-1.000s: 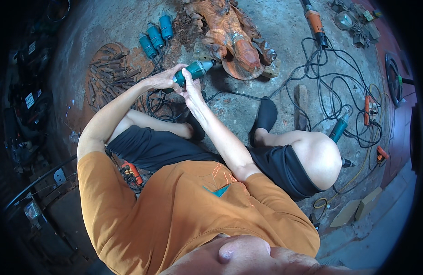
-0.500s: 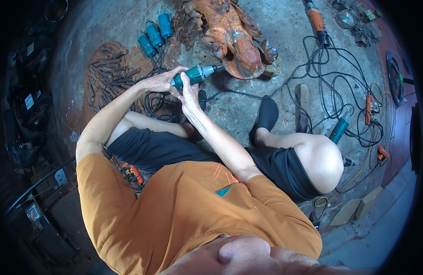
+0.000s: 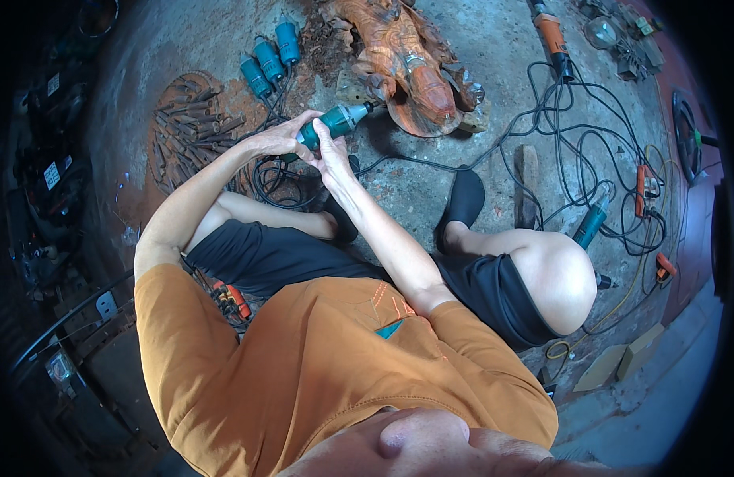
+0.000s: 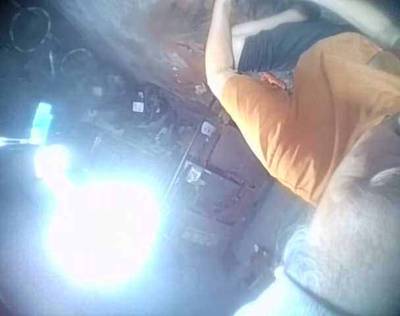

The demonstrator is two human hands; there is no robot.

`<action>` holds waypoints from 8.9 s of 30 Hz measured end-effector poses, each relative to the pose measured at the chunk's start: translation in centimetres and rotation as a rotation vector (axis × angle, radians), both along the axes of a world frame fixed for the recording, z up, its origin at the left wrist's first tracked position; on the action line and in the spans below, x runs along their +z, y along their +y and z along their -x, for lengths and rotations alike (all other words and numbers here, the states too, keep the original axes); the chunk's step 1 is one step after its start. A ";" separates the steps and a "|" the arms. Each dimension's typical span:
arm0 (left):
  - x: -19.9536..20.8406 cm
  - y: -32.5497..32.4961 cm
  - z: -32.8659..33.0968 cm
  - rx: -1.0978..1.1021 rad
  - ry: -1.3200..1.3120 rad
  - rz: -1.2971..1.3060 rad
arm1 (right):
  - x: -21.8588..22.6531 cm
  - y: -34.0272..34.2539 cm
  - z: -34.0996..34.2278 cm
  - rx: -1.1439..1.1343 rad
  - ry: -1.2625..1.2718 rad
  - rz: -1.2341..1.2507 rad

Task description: The person uses a rotary tool to carve a piece of wood. They hold the tool with both hands and work on different sections of the wood, occasionally adjusting their grip and position.

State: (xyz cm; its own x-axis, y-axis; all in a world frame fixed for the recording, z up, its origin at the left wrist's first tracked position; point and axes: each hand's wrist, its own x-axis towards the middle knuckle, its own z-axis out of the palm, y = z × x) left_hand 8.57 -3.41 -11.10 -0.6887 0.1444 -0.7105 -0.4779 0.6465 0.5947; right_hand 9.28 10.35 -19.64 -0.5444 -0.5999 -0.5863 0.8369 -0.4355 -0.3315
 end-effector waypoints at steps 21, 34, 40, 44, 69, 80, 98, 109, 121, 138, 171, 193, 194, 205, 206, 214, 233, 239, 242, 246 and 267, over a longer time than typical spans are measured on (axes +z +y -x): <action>0.3 -0.2 -0.9 -0.035 -0.001 -0.087 | 0.2 0.4 -1.8 -0.018 0.027 0.015; 0.0 -0.1 -1.1 -0.023 -0.002 -0.088 | -0.3 0.3 -2.0 -0.011 0.020 -0.022; 0.6 1.0 -1.6 -0.043 -0.024 -0.134 | 0.8 1.6 -3.3 -0.059 0.031 -0.036; 1.4 1.6 -1.4 -0.063 -0.018 -0.164 | 0.7 1.7 -3.7 -0.087 0.025 -0.075; 0.6 1.5 -1.0 -0.067 0.080 -0.029 | 1.3 2.0 -1.4 -0.027 0.101 -0.059; 1.7 2.8 -0.8 -0.133 0.068 -0.076 | -0.4 1.5 -3.7 -0.209 0.203 -0.167; 0.7 1.9 -0.2 -0.026 0.118 0.020 | -0.7 1.4 0.2 -0.057 0.201 -0.097; 0.9 2.2 -0.5 -0.106 0.156 -0.021 | -0.6 1.5 -1.1 -0.137 0.228 -0.167; 2.1 3.1 -0.7 -0.124 0.080 -0.074 | -0.1 1.6 -2.9 -0.264 0.220 -0.201; 0.5 2.1 -0.2 -0.023 0.144 -0.020 | -0.6 1.7 0.4 -0.052 0.237 -0.115; 1.2 2.6 -0.3 -0.096 0.081 0.004 | -0.3 2.0 -1.2 -0.152 0.299 -0.192; 1.3 3.2 -1.3 -0.178 0.164 -0.027 | 1.3 2.9 -3.1 -0.216 0.231 -0.197; 1.3 3.2 -1.3 -0.171 0.151 -0.023 | 1.2 2.9 -3.0 -0.213 0.234 -0.196; 1.1 2.8 -1.2 -0.123 0.116 -0.037 | -0.9 2.1 -2.2 -0.182 0.318 -0.204; 1.2 2.9 -1.2 -0.125 0.110 -0.043 | -0.7 2.2 -2.3 -0.194 0.321 -0.210; 1.2 3.4 -1.3 -0.174 0.091 -0.034 | 0.7 2.8 -3.2 -0.260 0.276 -0.237; 1.3 3.9 -1.4 -0.154 0.115 -0.049 | 1.7 2.7 -3.5 -0.370 0.299 -0.296; 1.3 4.1 -1.4 -0.204 0.151 -0.065 | 1.1 2.8 -4.2 -0.351 0.315 -0.326; 1.2 4.1 -1.5 -0.211 0.161 -0.055 | 1.5 3.0 -4.2 -0.362 0.322 -0.324; 1.3 4.3 -1.3 -0.196 0.158 -0.041 | 1.3 3.2 -3.7 -0.358 0.310 -0.280; 1.6 4.5 -1.1 -0.191 0.149 -0.041 | 1.1 3.3 -3.2 -0.351 0.299 -0.267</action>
